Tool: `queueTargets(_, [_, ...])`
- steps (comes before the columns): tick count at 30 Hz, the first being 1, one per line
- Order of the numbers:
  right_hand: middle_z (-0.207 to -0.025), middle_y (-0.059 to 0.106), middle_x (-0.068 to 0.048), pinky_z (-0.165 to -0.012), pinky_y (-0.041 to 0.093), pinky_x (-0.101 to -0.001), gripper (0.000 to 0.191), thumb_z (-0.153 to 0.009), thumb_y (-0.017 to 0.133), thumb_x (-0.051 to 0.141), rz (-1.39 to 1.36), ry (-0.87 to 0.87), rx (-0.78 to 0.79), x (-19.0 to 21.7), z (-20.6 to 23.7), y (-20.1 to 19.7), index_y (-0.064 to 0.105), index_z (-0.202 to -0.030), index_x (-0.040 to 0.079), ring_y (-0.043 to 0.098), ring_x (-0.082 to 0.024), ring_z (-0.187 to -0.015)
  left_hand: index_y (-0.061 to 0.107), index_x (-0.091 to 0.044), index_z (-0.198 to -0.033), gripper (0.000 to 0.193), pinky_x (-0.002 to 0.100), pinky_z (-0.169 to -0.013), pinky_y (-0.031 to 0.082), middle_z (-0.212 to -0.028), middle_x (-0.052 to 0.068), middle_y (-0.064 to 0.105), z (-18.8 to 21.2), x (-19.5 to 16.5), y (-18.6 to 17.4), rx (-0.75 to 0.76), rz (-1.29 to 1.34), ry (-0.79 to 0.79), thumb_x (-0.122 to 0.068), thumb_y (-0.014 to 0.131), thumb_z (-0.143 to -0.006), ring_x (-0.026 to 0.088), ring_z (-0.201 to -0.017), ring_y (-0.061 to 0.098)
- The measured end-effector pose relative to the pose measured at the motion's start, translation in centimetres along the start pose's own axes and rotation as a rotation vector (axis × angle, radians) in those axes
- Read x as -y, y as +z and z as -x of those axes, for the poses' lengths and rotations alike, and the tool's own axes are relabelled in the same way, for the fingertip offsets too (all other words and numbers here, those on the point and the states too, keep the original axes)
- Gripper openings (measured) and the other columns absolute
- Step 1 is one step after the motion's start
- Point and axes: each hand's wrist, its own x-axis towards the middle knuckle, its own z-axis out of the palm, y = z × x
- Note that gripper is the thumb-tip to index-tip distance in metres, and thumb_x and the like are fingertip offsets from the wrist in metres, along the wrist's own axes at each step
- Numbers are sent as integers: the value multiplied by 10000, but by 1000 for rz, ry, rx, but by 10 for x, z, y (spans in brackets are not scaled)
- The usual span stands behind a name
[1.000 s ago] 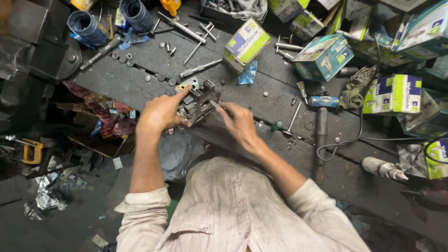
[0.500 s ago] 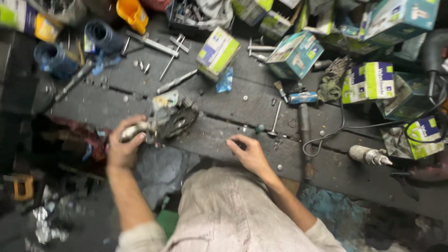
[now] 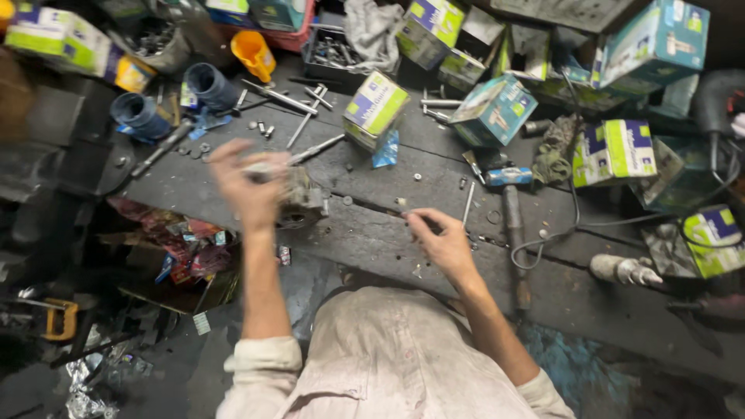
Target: The person opens a small box and removes a metal ring, then places it into a cylinder head. They use a screwdriver to adjust internal components and later use a hammer to tap the ring into place. The person repeatedly rotates and taps the cylinder head to seat the ring.
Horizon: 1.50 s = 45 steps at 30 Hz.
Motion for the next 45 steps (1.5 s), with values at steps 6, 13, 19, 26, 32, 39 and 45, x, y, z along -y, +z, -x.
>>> queueTargets(6, [-669, 587, 37, -416, 331, -216, 200, -1008, 657, 239, -67, -2, -46, 15, 6, -17, 734, -1007, 54, 463, -28, -487, 485, -119, -1368, 677, 536, -743, 551, -944, 164, 752, 5, -18, 95, 828, -741, -36, -180, 804, -775, 407, -893, 724])
queueTargets(13, [-639, 575, 32, -409, 332, -227, 188, -981, 673, 241, 19, 98, -25, -1, 12, -42, 734, -1022, 68, 459, -36, -475, 477, -146, -1511, 1163, 683, -1134, 286, -1488, 236, 515, 20, 7, 84, 1027, -553, 358, -518, 977, -530, 564, -1430, 363])
queueTargets(19, [-664, 673, 16, -430, 375, -235, 193, -932, 699, 217, 213, 143, 226, -13, 17, -36, 764, -1063, 91, 489, -43, -501, 658, -200, -1380, 631, 495, -1264, 351, -1545, 48, 560, 7, 46, 15, 998, -242, 97, -476, 802, -831, 300, -1493, 441])
queueTargets(26, [-713, 720, -13, -565, 511, -310, 266, -958, 685, 312, 506, -49, 396, -8, -14, 27, 776, -1008, 67, 632, -103, -624, 714, -234, -1251, 547, 530, -1035, 418, -1370, 4, 605, 52, 46, 25, 607, -578, -242, -431, 826, -753, 301, -1299, 489])
queueTargets(32, [-729, 745, -100, -684, 556, -390, 347, -945, 652, 412, 725, -102, 349, 4, -42, 71, 785, -1060, 112, 720, -219, -651, 728, -238, -1216, 539, 574, -1018, 402, -1361, 13, 575, 61, 27, 37, 544, -671, -313, -406, 837, -716, 332, -1286, 457])
queueTargets(39, [-739, 746, -108, -689, 545, -391, 367, -926, 683, 427, 814, -80, 336, -6, -49, 68, 798, -1095, 122, 716, -217, -677, 784, -218, -1160, 519, 489, -970, 496, -1270, 20, 668, 46, 48, 22, 539, -571, -166, -446, 852, -699, 308, -1172, 583])
queueTargets(45, [-738, 741, -52, -613, 534, -315, 337, -935, 697, 360, 592, 59, 342, -19, -43, 54, 785, -1063, 61, 665, -113, -649, 811, -197, -1088, 470, 437, -910, 545, -1218, 0, 716, 46, 48, 7, 528, -558, -118, -416, 862, -675, 284, -1109, 654])
